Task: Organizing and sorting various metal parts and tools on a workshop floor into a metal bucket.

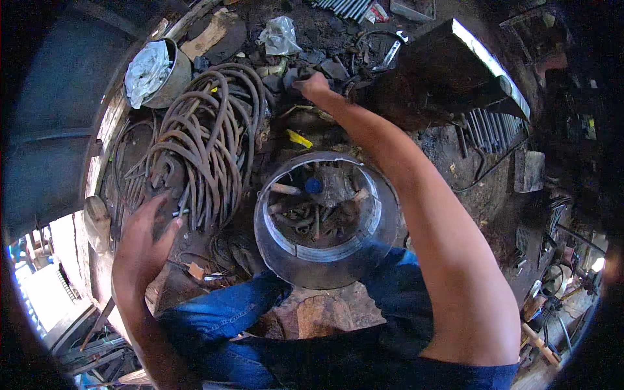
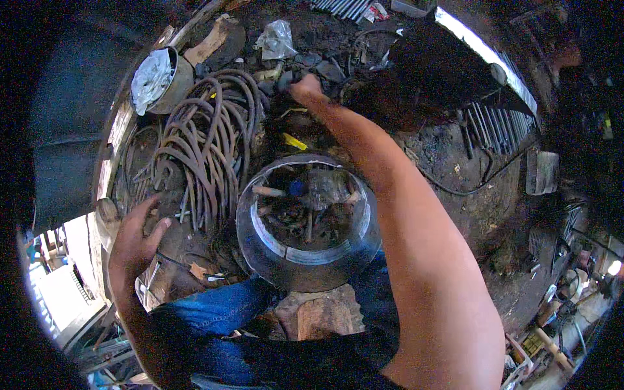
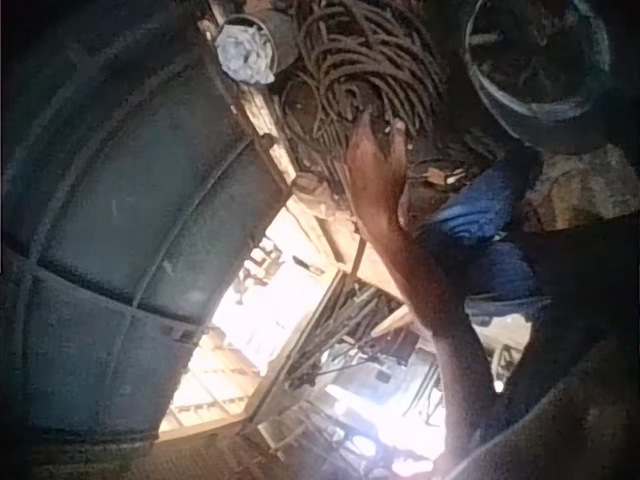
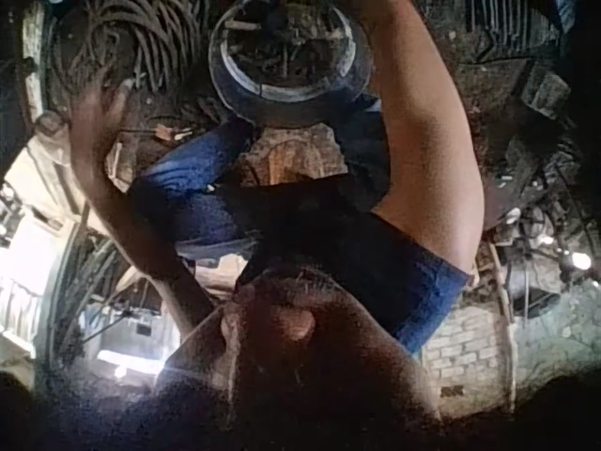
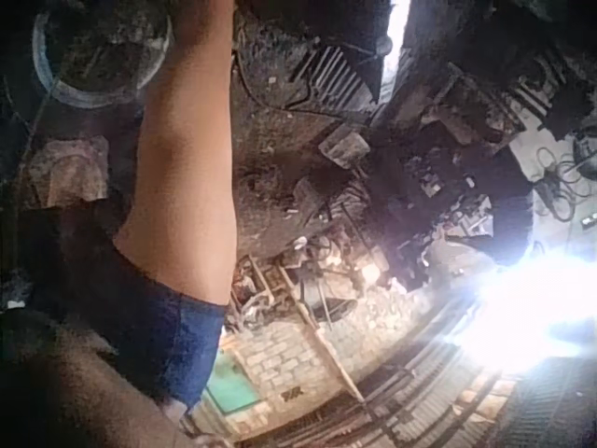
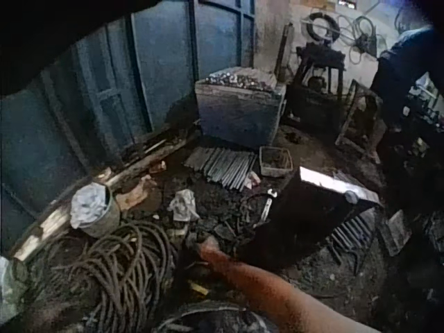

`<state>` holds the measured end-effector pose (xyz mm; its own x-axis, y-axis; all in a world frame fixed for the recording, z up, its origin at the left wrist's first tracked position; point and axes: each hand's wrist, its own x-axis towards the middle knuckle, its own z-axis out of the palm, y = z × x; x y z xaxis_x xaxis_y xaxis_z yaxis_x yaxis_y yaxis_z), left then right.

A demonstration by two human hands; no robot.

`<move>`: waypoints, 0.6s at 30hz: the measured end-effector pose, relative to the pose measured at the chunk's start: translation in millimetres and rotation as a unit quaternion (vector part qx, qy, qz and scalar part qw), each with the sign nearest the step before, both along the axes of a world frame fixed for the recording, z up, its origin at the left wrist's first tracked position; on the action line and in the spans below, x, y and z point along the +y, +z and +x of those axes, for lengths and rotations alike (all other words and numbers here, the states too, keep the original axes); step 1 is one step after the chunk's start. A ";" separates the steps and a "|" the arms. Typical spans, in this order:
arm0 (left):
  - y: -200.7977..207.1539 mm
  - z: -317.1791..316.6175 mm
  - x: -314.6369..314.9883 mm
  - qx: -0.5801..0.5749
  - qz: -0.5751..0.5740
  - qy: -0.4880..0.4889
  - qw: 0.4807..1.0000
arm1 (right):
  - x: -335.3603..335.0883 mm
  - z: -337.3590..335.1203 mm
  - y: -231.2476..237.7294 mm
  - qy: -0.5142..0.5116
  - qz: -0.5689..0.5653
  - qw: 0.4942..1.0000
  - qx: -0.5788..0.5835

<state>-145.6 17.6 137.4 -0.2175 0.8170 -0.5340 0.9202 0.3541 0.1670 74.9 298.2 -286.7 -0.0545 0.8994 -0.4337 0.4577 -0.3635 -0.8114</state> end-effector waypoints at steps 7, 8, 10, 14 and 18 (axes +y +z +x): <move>3.4 6.4 7.6 -0.043 0.008 0.001 0.999 | -16.5 56.5 105.7 -0.045 0.001 0.998 -0.038; 0.8 4.9 8.5 -0.049 0.011 0.000 0.999 | -8.3 71.7 99.9 -0.047 0.004 0.998 -0.043; -5.8 -1.6 5.8 -0.062 0.037 -0.047 0.996 | 7.4 97.9 92.9 -0.006 -0.176 0.929 0.325; 0.5 -8.4 -6.2 -0.028 0.079 -0.069 0.994 | -16.9 96.6 164.9 0.122 -0.225 0.861 0.439; 0.5 4.0 3.2 -0.053 0.043 -0.028 0.997 | -19.4 123.3 237.0 0.324 -0.171 0.815 0.449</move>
